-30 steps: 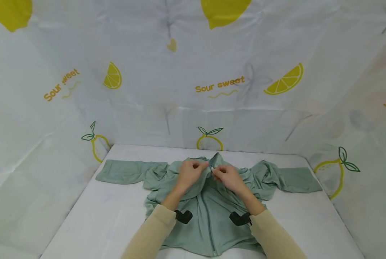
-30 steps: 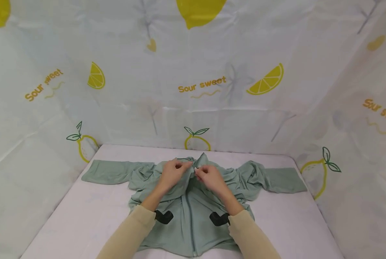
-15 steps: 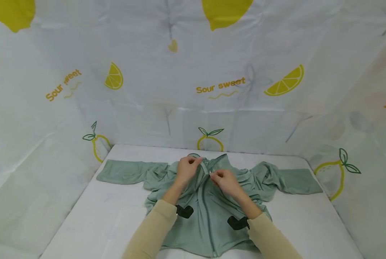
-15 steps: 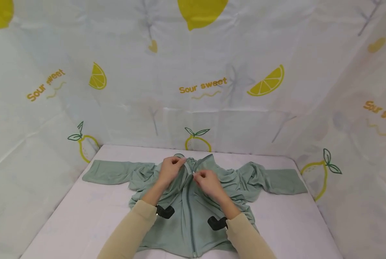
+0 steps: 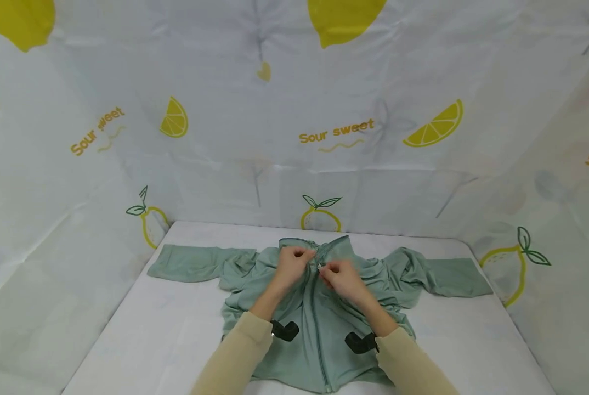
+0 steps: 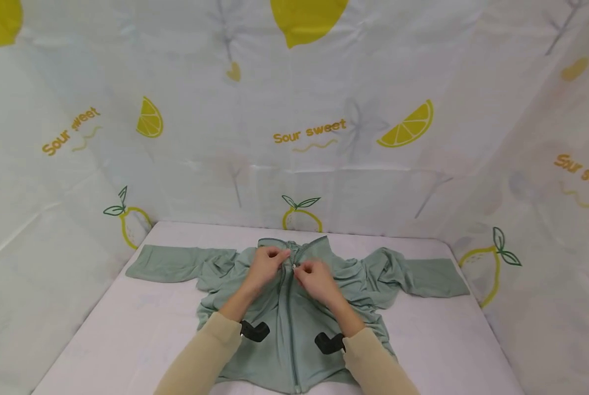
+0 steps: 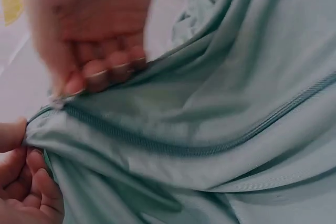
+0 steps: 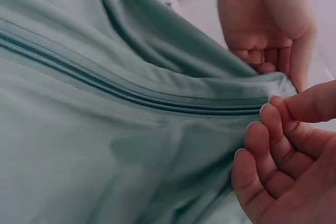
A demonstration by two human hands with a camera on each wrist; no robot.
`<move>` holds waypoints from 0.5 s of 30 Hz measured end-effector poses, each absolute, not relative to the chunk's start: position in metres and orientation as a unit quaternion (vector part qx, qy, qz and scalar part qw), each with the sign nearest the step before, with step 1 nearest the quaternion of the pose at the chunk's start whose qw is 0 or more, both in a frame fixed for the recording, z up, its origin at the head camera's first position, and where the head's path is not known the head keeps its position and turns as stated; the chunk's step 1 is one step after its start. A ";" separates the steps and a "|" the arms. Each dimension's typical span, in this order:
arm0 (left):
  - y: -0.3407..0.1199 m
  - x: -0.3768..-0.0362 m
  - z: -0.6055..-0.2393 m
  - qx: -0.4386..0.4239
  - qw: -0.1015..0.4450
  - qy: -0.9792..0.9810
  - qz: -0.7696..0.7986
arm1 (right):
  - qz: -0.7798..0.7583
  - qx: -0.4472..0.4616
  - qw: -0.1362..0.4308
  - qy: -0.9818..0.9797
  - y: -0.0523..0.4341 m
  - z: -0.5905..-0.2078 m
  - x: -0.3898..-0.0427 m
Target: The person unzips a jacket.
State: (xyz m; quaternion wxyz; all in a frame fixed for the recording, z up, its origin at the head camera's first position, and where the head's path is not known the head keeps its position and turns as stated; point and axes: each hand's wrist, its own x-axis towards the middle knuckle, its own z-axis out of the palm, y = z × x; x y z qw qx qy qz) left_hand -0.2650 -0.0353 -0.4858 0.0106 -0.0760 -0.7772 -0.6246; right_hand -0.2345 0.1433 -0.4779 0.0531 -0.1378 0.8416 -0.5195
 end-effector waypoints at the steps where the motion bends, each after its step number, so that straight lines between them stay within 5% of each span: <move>1: -0.036 -0.266 -0.486 -0.063 0.019 -0.777 -0.626 | -0.517 -0.141 0.055 0.843 0.143 -0.480 -0.233; 7: -0.043 -0.264 -0.490 -0.027 0.028 -0.794 -0.607 | -0.515 -0.132 0.075 0.843 0.145 -0.485 -0.231; 15: -0.049 -0.253 -0.488 -0.129 -0.062 -0.807 -0.573 | -0.554 -0.101 0.075 0.823 0.146 -0.479 -0.229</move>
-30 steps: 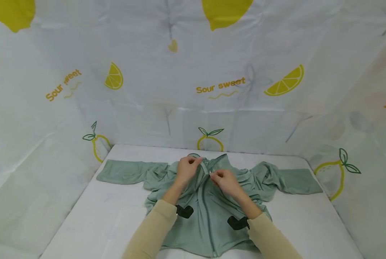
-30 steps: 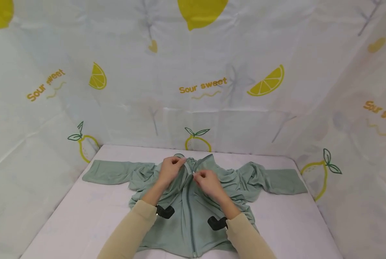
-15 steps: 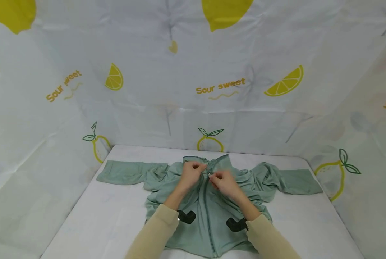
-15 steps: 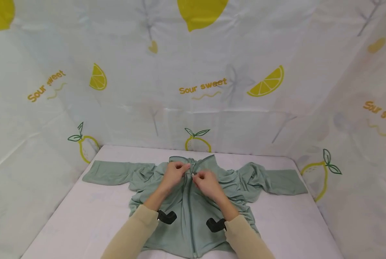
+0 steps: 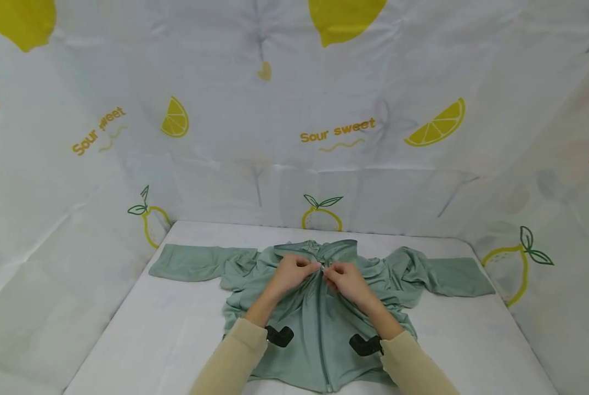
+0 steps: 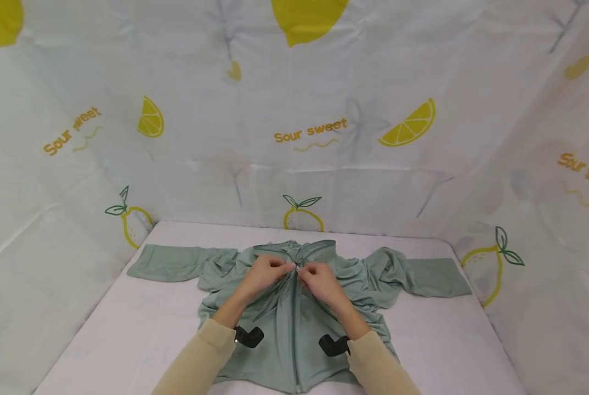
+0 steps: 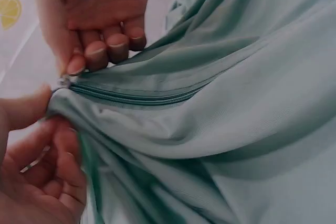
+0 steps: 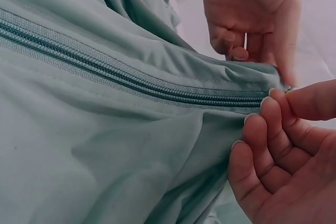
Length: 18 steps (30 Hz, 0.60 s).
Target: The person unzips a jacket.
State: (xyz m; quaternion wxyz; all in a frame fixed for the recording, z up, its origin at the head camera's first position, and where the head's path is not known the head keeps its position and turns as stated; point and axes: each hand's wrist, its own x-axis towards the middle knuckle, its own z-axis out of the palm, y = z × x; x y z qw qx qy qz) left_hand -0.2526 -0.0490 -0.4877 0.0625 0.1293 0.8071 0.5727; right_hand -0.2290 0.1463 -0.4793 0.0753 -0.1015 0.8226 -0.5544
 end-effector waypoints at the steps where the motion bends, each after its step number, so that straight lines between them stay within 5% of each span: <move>1: -0.049 -0.252 -0.489 0.133 0.059 0.803 0.578 | -0.554 -0.109 0.073 0.822 0.146 -0.479 -0.228; 7: -0.052 -0.256 -0.493 0.073 -0.018 0.797 0.600 | -0.543 -0.128 0.081 0.826 0.144 -0.489 -0.215; 10: -0.056 -0.256 -0.495 0.054 -0.016 0.796 0.603 | -0.541 -0.127 0.086 0.827 0.145 -0.491 -0.208; 18: -0.061 -0.244 -0.498 0.063 -0.068 0.830 0.549 | -0.553 -0.137 0.100 0.815 0.146 -0.454 -0.190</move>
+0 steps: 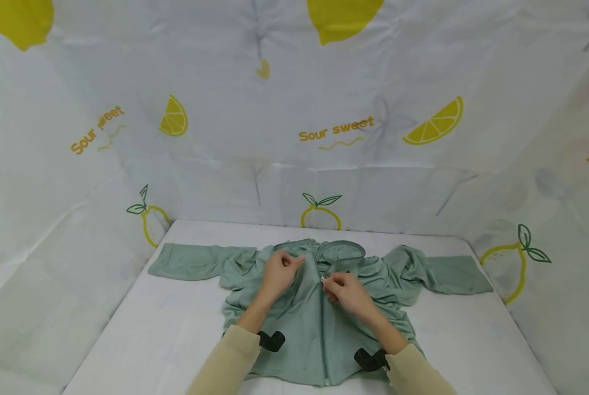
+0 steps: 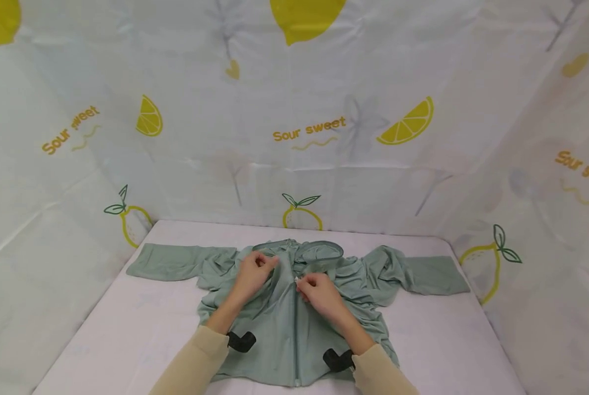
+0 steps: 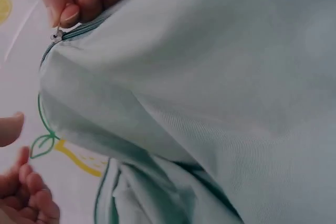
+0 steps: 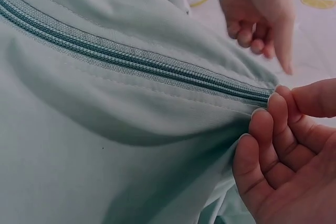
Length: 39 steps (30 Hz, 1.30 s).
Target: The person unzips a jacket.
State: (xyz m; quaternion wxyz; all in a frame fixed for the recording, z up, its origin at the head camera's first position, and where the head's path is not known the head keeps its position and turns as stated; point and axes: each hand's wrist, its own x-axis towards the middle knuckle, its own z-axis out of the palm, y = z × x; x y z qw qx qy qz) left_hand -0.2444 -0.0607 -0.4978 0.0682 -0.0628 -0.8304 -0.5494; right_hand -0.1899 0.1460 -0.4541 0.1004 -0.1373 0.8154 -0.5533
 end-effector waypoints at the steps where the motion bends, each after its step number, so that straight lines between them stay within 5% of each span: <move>1: -0.061 -0.242 -0.496 -0.068 0.077 -0.836 -0.538 | -0.556 -0.135 0.103 0.813 0.147 -0.454 -0.190; 10: -0.052 -0.233 -0.497 -0.160 -0.071 -0.805 -0.567 | -0.563 -0.143 0.093 0.809 0.153 -0.484 -0.203; 19: -0.059 -0.237 -0.503 -0.054 0.008 -0.791 -0.609 | -0.531 -0.179 0.117 0.820 0.154 -0.489 -0.192; 31: -0.059 -0.221 -0.500 -0.168 -0.070 -0.796 -0.577 | -0.558 -0.158 0.117 0.806 0.152 -0.466 -0.190; 39: -0.067 -0.226 -0.491 -0.118 -0.007 -0.793 -0.598 | -0.551 -0.206 0.125 0.798 0.154 -0.482 -0.183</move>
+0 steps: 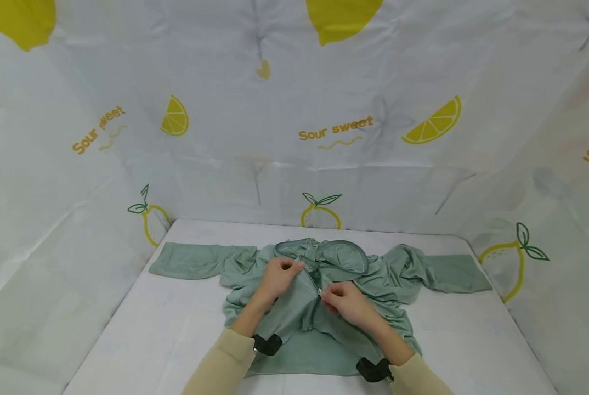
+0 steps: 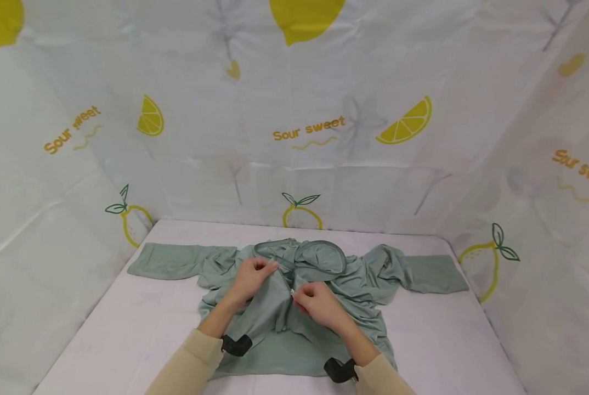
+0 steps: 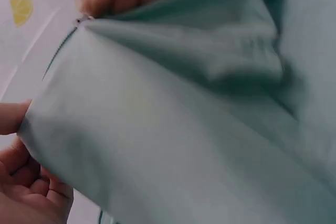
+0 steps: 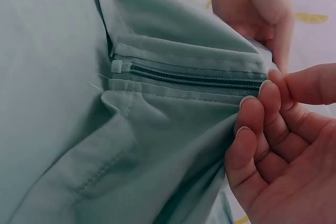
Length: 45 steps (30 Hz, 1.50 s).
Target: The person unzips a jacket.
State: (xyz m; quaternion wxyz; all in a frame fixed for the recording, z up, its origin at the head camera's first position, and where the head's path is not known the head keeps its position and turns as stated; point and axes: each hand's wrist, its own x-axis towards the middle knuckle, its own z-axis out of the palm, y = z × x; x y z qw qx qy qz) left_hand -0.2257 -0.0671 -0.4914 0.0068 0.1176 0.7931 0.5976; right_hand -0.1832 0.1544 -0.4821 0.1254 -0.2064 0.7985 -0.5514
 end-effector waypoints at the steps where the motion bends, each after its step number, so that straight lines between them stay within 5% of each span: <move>1: -0.069 -0.226 -0.492 0.112 -0.001 0.803 0.586 | -0.548 -0.207 0.121 0.801 0.155 -0.483 -0.182; 10: -0.068 -0.214 -0.483 0.103 -0.044 0.843 0.525 | -0.563 -0.181 0.112 0.799 0.159 -0.476 -0.183; 16: -0.058 -0.208 -0.485 0.162 0.094 0.808 0.559 | -0.570 -0.181 0.108 0.794 0.157 -0.472 -0.182; 19: -0.055 -0.209 -0.489 0.156 0.114 0.779 0.597 | -0.566 -0.194 0.110 0.794 0.156 -0.472 -0.181; 35: -0.068 -0.207 -0.485 0.075 -0.013 0.819 0.568 | -0.556 -0.202 0.119 0.797 0.160 -0.477 -0.172; 45: -0.058 -0.196 -0.485 0.153 0.123 0.763 0.616 | -0.577 -0.203 0.122 0.782 0.156 -0.478 -0.175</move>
